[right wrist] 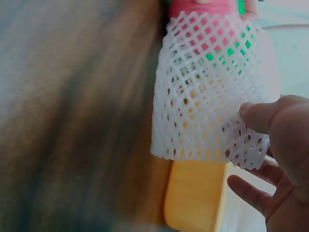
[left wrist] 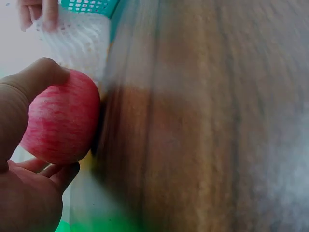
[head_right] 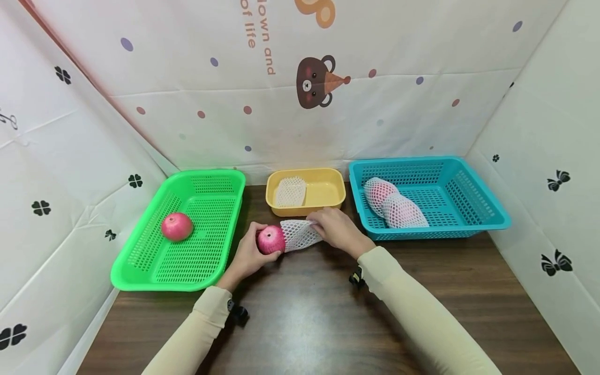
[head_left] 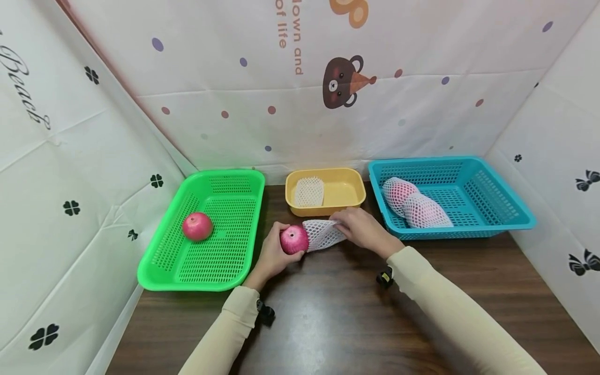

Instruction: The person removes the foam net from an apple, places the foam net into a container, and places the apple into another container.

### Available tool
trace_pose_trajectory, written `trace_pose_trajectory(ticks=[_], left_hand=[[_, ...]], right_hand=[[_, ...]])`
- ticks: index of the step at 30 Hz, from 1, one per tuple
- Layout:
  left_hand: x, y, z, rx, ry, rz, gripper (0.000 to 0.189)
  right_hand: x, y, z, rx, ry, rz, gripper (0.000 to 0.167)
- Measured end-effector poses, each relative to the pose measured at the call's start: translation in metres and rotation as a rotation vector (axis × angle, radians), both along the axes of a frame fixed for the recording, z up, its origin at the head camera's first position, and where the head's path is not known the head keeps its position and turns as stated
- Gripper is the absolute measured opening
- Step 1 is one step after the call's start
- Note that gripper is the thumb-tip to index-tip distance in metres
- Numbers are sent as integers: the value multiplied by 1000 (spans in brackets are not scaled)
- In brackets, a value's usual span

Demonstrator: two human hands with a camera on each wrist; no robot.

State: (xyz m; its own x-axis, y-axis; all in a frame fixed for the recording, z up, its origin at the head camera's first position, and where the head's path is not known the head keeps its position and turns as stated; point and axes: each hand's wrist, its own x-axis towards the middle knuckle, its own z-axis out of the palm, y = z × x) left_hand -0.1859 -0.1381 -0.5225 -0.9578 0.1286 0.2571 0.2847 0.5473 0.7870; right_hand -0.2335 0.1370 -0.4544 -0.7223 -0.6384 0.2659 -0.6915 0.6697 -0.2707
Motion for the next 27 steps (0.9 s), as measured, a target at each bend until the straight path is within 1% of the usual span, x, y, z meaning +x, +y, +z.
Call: trace_pose_trajectory(ticks=[3, 6, 9, 13, 17, 22, 24, 25, 27], left_hand=[[1, -1, 0, 13, -13, 9, 74], [1, 0, -1, 22, -22, 10, 74], [2, 0, -2, 24, -35, 13, 74], [4, 0, -2, 22, -36, 13, 74], [4, 0, -3, 27, -23, 7, 74], [4, 0, -4, 32, -18, 9, 74], [4, 0, -4, 33, -19, 12, 74], [4, 0, -4, 34, -20, 13, 74], [4, 0, -4, 34, -17, 15, 75]], right_hand=[[-2, 0, 8, -21, 16, -11, 15], [-2, -1, 17, -20, -2, -44, 17], [-1, -3, 22, -25, -14, -61, 19], [-2, -2, 23, -49, -1, -58, 21], [-4, -1, 24, -48, 14, -62, 25], [-5, -2, 26, -98, 41, -48, 49], [-5, -3, 27, -124, 56, -47, 53], [-5, -3, 28, -132, 63, -52, 52], [-6, -4, 28, -150, 80, -58, 43]])
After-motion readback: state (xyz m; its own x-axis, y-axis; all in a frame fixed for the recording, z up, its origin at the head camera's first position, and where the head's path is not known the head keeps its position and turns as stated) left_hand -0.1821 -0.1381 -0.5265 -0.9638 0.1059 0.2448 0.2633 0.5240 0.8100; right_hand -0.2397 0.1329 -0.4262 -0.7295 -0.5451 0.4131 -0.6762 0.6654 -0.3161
